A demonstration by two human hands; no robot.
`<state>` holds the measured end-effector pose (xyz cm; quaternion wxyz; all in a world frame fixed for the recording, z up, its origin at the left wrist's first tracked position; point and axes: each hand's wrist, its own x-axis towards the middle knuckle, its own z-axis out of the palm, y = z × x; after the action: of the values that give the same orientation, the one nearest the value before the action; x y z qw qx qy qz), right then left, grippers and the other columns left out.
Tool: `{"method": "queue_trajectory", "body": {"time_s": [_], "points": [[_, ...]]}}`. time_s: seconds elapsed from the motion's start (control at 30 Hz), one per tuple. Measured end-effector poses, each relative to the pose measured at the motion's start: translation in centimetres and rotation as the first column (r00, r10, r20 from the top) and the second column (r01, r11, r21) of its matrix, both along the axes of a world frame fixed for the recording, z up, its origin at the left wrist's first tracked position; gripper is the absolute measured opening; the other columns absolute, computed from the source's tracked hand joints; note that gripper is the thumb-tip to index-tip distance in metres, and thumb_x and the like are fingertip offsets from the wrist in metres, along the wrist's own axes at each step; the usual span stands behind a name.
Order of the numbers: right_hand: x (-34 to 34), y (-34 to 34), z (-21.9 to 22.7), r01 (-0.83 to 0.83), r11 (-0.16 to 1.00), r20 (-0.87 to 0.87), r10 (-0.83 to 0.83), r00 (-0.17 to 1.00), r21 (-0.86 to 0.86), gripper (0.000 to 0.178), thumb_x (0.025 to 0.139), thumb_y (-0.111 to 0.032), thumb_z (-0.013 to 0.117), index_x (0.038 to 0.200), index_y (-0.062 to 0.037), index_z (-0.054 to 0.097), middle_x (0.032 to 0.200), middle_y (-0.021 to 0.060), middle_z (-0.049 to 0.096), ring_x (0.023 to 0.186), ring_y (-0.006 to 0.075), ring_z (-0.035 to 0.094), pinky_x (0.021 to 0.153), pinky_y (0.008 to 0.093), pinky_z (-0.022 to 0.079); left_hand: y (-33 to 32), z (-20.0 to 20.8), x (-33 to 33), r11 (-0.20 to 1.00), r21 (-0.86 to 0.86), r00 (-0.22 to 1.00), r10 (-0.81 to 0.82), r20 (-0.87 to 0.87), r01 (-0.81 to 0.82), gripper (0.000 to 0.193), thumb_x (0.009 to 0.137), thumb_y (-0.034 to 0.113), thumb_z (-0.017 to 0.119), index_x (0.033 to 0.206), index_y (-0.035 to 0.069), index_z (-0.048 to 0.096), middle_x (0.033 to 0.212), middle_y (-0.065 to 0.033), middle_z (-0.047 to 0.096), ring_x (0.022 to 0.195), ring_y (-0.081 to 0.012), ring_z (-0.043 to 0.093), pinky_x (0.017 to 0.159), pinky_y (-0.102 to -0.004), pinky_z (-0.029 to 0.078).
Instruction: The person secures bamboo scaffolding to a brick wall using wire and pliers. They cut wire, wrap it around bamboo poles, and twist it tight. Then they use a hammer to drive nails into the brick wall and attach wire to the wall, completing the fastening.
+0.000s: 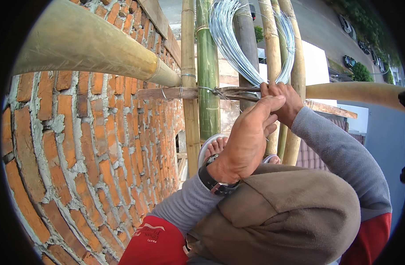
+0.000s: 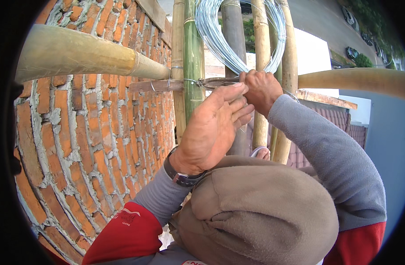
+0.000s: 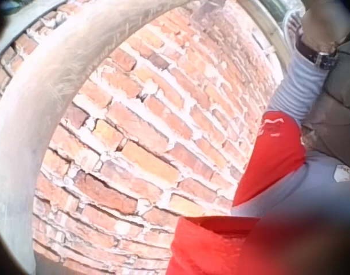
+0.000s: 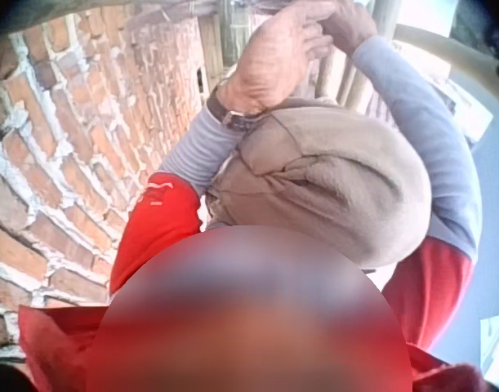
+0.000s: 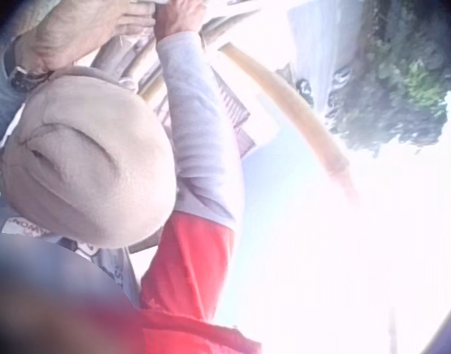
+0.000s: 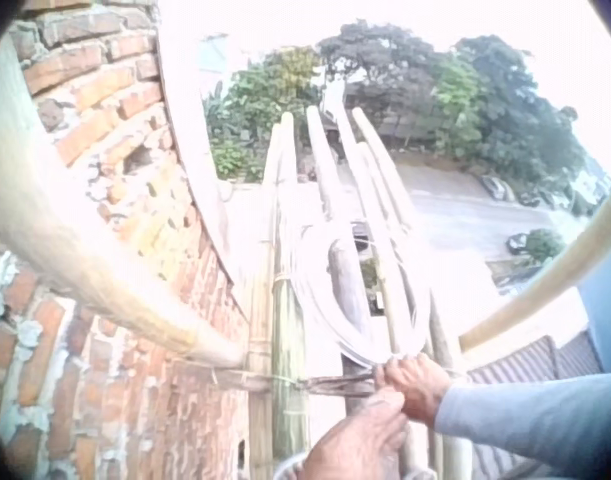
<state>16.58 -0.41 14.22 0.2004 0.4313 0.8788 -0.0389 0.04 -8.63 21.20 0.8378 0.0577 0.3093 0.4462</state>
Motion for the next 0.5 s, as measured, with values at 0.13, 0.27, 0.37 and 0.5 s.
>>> {"method": "queue_trajectory", "body": {"time_s": [0.13, 0.27, 0.37, 0.5], "points": [[-0.3, 0.4, 0.5, 0.134, 0.940, 0.042, -0.127, 0.991, -0.314, 0.023, 0.083, -0.010, 0.064, 0.099, 0.0068, 0.065, 0.094, 0.0242, 0.071, 0.090, 0.0367, 0.074, 0.076, 0.0441, 0.061, -1.2, 1.6, -8.2, 0.805, 0.564, 0.982, 0.173, 0.072, -0.183, 0.045, 0.102, 0.023, 0.039, 0.129, -0.007, 0.058, 0.130, -0.0296, 0.063, 0.115, -0.0319, 0.066, 0.097, -0.0386, 0.050], [0.1, 0.8, -0.7, 0.209, 0.879, 0.038, -0.213, 0.976, -0.428, 0.019, 0.071, -0.006, 0.069, 0.085, 0.0057, 0.065, 0.079, 0.0237, 0.068, 0.074, 0.0384, 0.069, 0.074, 0.0444, 0.059, -1.6, -0.9, -13.0, 0.824, 0.537, 0.570, 0.533, -0.625, -0.182, 0.028, 0.097, 0.009, 0.049, 0.115, -0.004, 0.065, 0.113, -0.0156, 0.070, 0.107, -0.0210, 0.066, 0.097, -0.0350, 0.050], [0.9, 1.8, -1.8, 0.230, 0.767, 0.094, -0.218, 0.971, -0.598, 0.021, 0.073, -0.010, 0.070, 0.088, 0.0042, 0.067, 0.075, 0.0205, 0.068, 0.069, 0.0336, 0.068, 0.068, 0.0424, 0.058, -2.1, -3.7, -14.5, 0.898, 0.423, 0.485, 0.424, -0.765, -0.118, 0.025, 0.095, 0.005, 0.052, 0.114, -0.003, 0.066, 0.111, -0.0140, 0.070, 0.107, -0.0199, 0.066, 0.096, -0.0336, 0.050], [1.6, 3.5, -1.7, 0.358, 0.485, 0.204, -0.342, 0.917, -0.798, 0.028, 0.080, -0.022, 0.074, 0.093, 0.0027, 0.070, 0.075, 0.0171, 0.069, 0.067, 0.0240, 0.068, 0.059, 0.0380, 0.054, -2.7, -7.6, -14.7, 0.940, 0.328, 0.386, 0.270, -0.882, 0.091, 0.024, 0.095, 0.005, 0.056, 0.116, 0.001, 0.067, 0.108, -0.0105, 0.072, 0.105, -0.0169, 0.066, 0.092, -0.0314, 0.051]]}}
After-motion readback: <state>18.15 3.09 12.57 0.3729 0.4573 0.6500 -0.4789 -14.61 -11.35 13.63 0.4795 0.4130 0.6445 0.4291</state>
